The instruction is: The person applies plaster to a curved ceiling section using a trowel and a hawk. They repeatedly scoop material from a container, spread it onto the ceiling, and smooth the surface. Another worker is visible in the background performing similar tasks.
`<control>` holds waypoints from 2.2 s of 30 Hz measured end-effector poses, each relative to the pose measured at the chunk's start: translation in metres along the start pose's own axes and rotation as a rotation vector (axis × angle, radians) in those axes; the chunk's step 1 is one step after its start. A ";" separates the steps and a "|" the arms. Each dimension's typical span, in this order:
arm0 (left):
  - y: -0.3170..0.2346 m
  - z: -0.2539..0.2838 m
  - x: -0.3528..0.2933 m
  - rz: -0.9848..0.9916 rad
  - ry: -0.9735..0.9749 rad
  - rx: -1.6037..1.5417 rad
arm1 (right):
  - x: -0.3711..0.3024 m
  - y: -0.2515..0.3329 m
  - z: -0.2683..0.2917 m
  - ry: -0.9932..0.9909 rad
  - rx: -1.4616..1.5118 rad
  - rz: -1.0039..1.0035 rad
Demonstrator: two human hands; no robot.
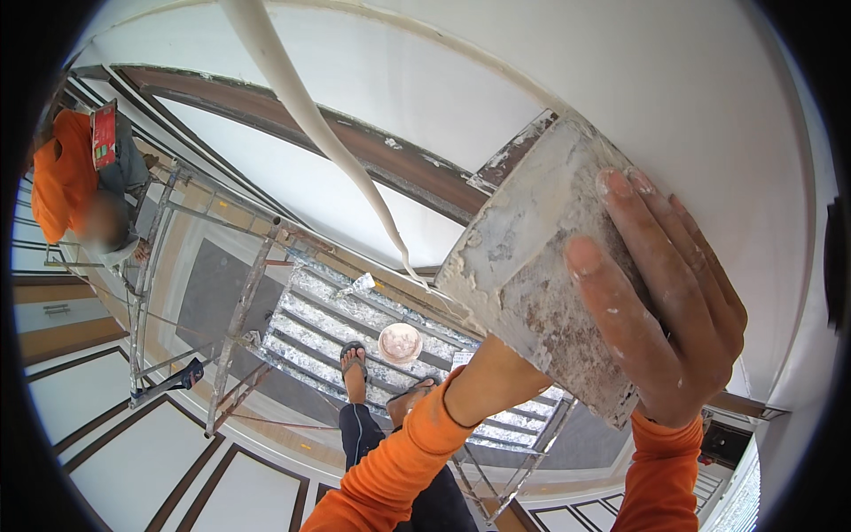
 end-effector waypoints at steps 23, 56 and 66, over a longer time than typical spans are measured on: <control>0.003 0.002 -0.013 0.026 -0.004 0.044 | -0.002 0.001 0.019 0.185 0.013 -0.117; -0.012 0.006 0.022 -0.023 -0.069 -0.121 | -0.051 -0.015 0.056 0.333 -0.087 -0.146; -0.046 -0.005 0.037 0.159 -0.187 -0.319 | -0.075 -0.020 0.067 0.333 -0.083 -0.189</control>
Point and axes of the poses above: each hand's wrist, its own x-axis towards the middle knuckle, its own z-axis out of the back of the hand, y = z × x, the point moved 1 cm from there along x, towards the middle knuckle, and after that the axes turned 5 degrees about -x, right-handed, at the moved point
